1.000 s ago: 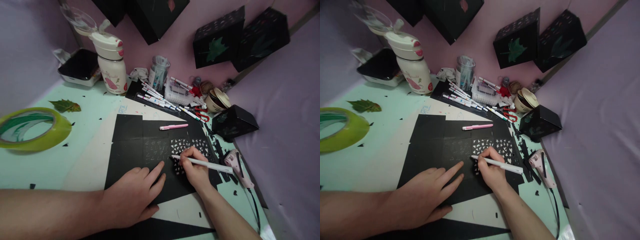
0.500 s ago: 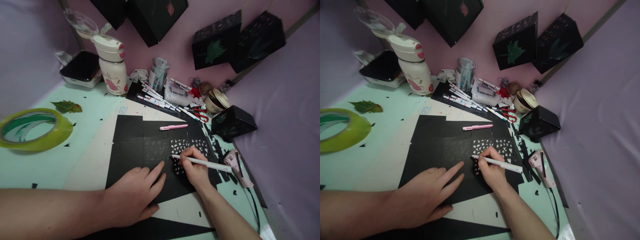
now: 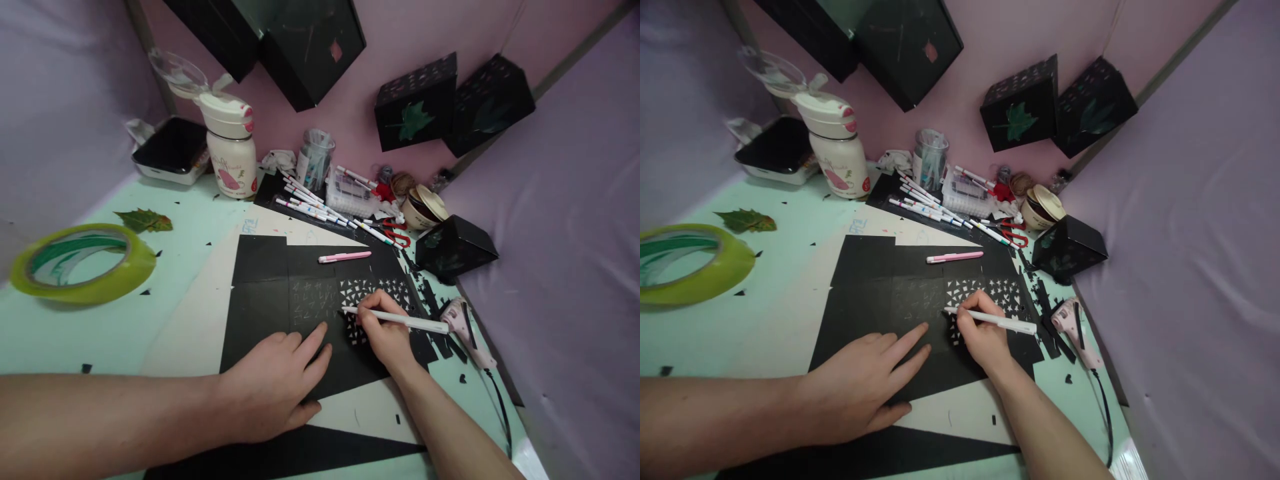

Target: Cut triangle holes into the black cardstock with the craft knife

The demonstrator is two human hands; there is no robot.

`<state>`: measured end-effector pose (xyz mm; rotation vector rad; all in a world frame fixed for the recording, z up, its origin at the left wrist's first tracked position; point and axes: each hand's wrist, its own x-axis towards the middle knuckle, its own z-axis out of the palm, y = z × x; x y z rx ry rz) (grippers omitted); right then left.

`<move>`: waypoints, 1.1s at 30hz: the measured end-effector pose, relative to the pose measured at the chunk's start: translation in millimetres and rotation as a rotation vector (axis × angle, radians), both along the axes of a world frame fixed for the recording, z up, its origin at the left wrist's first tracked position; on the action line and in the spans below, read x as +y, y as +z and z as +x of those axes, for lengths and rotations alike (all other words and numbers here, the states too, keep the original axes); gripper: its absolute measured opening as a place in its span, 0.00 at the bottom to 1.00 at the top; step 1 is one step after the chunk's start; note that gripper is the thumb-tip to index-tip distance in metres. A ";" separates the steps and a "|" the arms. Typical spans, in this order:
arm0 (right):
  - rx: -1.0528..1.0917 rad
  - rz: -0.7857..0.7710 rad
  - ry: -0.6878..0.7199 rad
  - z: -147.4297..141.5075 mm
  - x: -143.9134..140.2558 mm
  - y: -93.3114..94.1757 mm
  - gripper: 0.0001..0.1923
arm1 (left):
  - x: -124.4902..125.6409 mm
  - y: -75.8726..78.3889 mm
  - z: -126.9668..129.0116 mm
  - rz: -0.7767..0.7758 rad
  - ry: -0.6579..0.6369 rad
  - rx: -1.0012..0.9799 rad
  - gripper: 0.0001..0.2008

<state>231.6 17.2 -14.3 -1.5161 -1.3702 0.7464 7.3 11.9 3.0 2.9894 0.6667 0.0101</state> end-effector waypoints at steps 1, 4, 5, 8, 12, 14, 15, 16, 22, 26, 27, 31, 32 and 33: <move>0.006 -0.001 -0.006 -0.3 0.2 0.2 0.07 | -0.2 0.4 -0.3 0.007 -0.006 0.000 0.30; 0.030 -0.002 -0.030 0.0 -1.1 3.9 0.07 | -0.8 0.9 -1.0 0.039 -0.027 -0.005 0.29; 0.029 -0.001 -0.042 0.7 -2.5 7.0 0.07 | -1.0 0.7 -1.2 0.046 -0.033 -0.007 0.29; 0.011 -0.010 -0.069 3.5 -9.1 21.6 0.04 | -1.3 -0.7 -1.3 0.054 -0.050 -0.008 0.28; 0.070 -0.075 -0.101 2.7 -17.9 39.6 0.04 | -1.7 -2.3 -0.8 0.058 -0.040 0.022 0.28; 0.118 -0.112 -0.106 -1.5 -20.2 40.6 0.04 | -2.0 -2.2 -0.9 0.059 -0.032 0.030 0.28; 0.128 -0.126 -0.104 -4.5 -20.9 38.9 0.04 | -2.2 -1.9 -1.0 0.058 -0.033 0.030 0.28; 0.120 -0.131 -0.102 -7.8 -21.2 36.0 0.02 | -2.5 -1.5 -1.2 0.057 -0.034 0.028 0.28; -0.112 -0.030 -0.094 -21.5 -21.9 11.6 0.04 | -3.6 -0.1 -2.0 0.048 -0.033 0.025 0.28; -0.158 -0.002 -0.066 -19.8 -23.6 3.0 0.06 | -2.6 -1.4 -1.1 0.043 -0.028 0.017 0.28; -0.162 0.001 -0.061 -19.3 -24.1 2.7 0.06 | -2.3 -1.6 -1.0 0.044 -0.028 0.016 0.28; -0.175 0.012 -0.032 -19.4 -24.9 5.2 0.06 | -1.6 -1.2 -0.8 0.048 -0.040 0.021 0.27; -0.177 0.016 -0.028 -19.7 -24.9 5.9 0.05 | -1.5 -1.0 -0.8 0.048 -0.040 0.022 0.27; -0.182 0.019 -0.023 -20.0 -24.8 6.5 0.05 | -1.5 -1.0 -0.9 0.049 -0.037 0.021 0.27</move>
